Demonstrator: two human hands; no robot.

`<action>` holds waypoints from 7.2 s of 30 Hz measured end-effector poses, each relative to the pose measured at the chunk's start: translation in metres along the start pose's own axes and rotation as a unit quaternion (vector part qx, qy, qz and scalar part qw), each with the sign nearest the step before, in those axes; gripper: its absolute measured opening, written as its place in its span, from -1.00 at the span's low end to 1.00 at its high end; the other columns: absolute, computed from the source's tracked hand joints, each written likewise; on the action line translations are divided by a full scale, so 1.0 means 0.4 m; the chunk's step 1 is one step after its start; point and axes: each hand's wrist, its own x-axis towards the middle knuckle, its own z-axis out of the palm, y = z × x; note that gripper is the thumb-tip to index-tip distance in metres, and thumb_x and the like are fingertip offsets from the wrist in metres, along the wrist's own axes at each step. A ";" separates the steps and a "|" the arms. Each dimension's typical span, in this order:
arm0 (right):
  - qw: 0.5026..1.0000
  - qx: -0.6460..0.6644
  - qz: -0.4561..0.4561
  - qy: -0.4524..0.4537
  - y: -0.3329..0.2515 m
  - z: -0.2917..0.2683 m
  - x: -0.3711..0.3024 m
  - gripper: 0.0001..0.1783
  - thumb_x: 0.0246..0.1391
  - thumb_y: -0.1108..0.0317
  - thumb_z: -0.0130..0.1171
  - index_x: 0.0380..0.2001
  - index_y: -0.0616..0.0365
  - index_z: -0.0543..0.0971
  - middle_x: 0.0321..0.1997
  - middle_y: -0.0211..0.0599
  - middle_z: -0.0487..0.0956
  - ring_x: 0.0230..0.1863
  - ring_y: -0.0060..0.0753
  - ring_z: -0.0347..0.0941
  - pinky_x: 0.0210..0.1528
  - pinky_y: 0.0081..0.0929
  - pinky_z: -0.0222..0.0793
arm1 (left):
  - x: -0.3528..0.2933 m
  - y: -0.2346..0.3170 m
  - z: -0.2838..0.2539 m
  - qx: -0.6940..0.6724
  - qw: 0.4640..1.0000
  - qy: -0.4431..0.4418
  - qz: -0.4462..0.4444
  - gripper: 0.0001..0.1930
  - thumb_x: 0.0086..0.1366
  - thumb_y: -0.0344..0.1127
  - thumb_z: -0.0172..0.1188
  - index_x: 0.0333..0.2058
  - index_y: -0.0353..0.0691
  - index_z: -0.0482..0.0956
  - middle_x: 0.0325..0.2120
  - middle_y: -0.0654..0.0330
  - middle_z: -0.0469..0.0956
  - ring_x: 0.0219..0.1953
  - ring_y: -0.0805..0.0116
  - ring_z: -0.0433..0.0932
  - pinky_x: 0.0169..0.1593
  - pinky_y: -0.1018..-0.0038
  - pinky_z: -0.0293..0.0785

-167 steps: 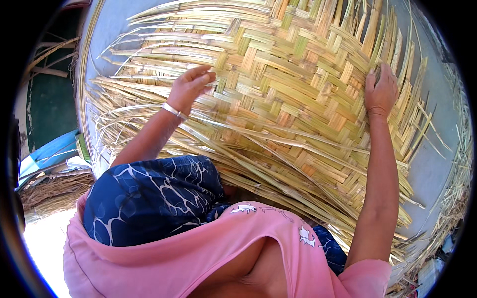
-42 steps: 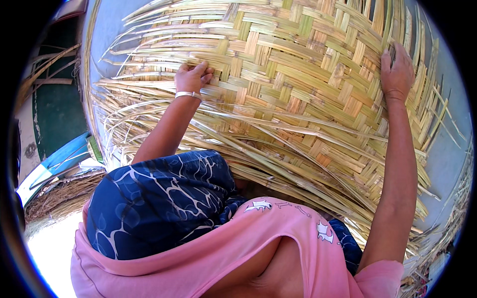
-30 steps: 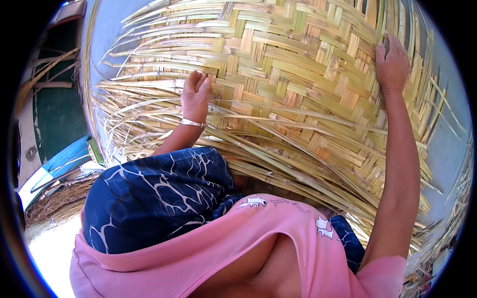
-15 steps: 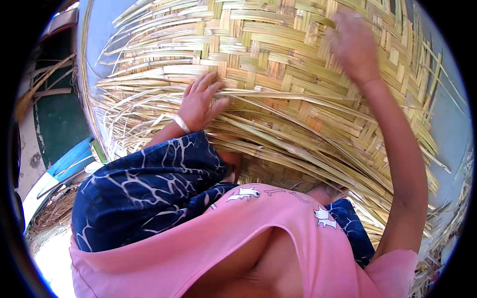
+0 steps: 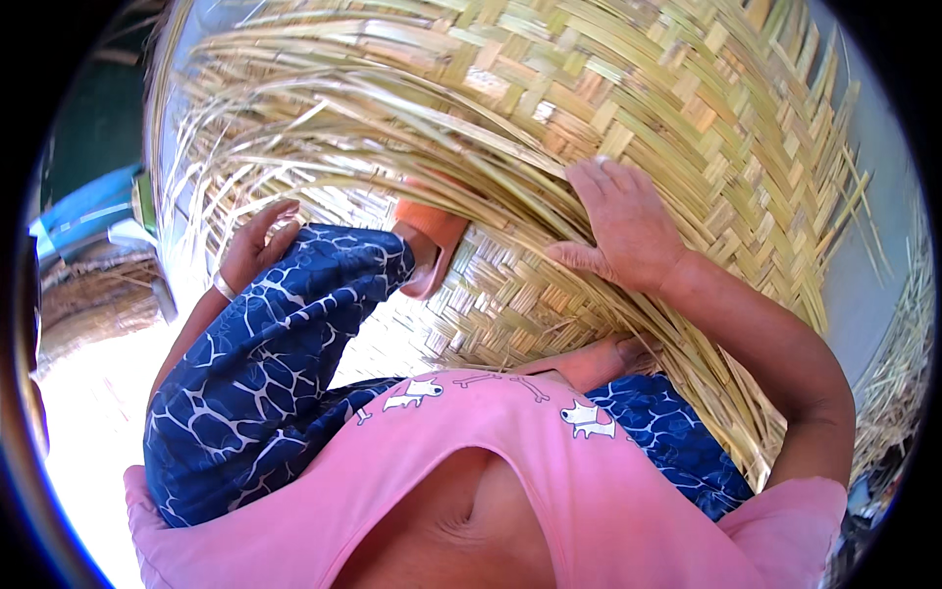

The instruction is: The person sits on the floor and weaves a large mat using dried palm leaves. They interlace the leaves by hand, periodically adjusting the mat and adding new leaves to continue the pattern.

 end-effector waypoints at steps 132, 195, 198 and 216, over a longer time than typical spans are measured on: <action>0.926 0.055 -0.180 -0.327 -0.556 -0.232 0.100 -0.32 0.11 -0.12 0.03 0.09 0.23 0.38 0.07 -0.06 0.47 0.06 -0.30 0.41 0.13 -0.36 0.26 | -0.529 0.464 0.422 -0.093 0.994 -0.053 0.009 -0.39 0.10 0.18 0.08 0.03 -0.11 0.46 0.00 0.08 0.47 0.05 0.17 0.44 0.06 0.35 0.33; 0.888 0.053 -0.129 -0.437 -0.870 -0.145 -0.041 -0.54 0.17 0.11 0.04 -0.01 0.23 0.42 -0.21 -0.26 0.54 -0.29 -0.49 0.49 -0.22 -0.55 0.39 | -1.614 0.231 1.506 -0.324 0.252 0.394 -0.823 -0.44 0.17 0.09 0.13 -0.03 -0.24 0.44 -0.13 -0.05 0.51 -0.13 0.01 0.52 -0.08 0.20 0.42; 0.884 0.044 -0.127 -0.449 -0.881 -0.146 -0.041 -0.52 0.16 0.10 0.04 -0.01 0.26 0.41 -0.21 -0.25 0.54 -0.28 -0.48 0.48 -0.22 -0.54 0.38 | -1.455 0.272 1.455 -0.239 0.295 0.354 -0.855 0.04 -0.03 0.39 0.16 0.23 -0.29 0.07 0.24 -0.06 0.09 0.29 0.05 0.05 0.27 0.16 -0.02; 0.914 0.046 -0.034 -0.401 -0.837 -0.154 -0.006 -0.48 0.15 -0.02 0.05 0.02 0.14 0.37 -0.25 -0.32 0.53 -0.37 -0.55 0.47 -0.33 -0.65 0.37 | -1.792 0.513 1.662 -0.290 0.145 0.110 -0.940 0.21 -0.20 0.28 0.35 0.32 -0.09 -0.14 0.34 0.07 -0.16 0.38 0.11 -0.25 0.32 0.01 -0.21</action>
